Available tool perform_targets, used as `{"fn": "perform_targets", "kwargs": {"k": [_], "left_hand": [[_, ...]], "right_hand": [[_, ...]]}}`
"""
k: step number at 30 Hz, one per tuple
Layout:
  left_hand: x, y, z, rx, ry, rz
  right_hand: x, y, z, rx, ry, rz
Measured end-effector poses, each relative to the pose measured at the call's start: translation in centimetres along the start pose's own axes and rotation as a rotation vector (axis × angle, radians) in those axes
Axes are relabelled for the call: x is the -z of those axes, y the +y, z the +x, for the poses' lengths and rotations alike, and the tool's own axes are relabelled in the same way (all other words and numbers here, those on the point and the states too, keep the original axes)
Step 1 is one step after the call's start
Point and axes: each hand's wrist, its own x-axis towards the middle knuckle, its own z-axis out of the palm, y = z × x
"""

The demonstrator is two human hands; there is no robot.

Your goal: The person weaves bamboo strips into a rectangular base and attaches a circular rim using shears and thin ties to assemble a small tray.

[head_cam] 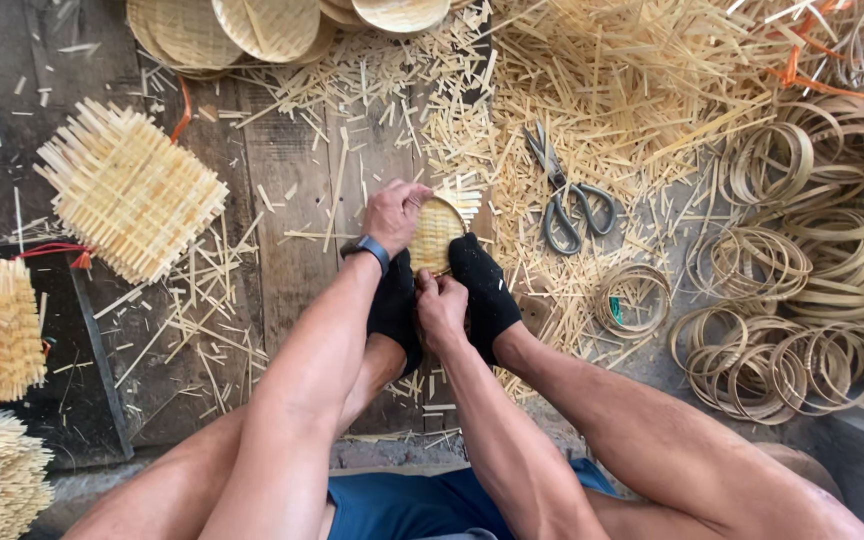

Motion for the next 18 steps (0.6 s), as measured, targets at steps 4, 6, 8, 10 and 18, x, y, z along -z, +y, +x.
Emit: {"fn": "perform_targets", "kwargs": {"k": [4, 6, 8, 10, 18], "left_hand": [[-0.2, -0.5, 1.1, 0.238, -0.077, -0.016], [0.0, -0.6, 1.9, 0.319, -0.095, -0.065], [-0.2, -0.8, 1.7, 0.429, -0.088, -0.174], [-0.3, -1.1, 1.8, 0.446, -0.087, -0.254], [-0.6, -2.6, 1.9, 0.515, -0.108, -0.532]], "right_hand": [[2.6, -4.0, -0.7, -0.047, -0.198, -0.259], [5.1, -7.5, 0.6, 0.132, -0.106, -0.381], [6.8, -10.1, 3.3, 0.347, 0.059, -0.390], [6.4, -10.8, 5.3, 0.334, 0.049, -0.297], [6.0, -10.5, 8.0, 0.032, -0.077, -0.165]]}}
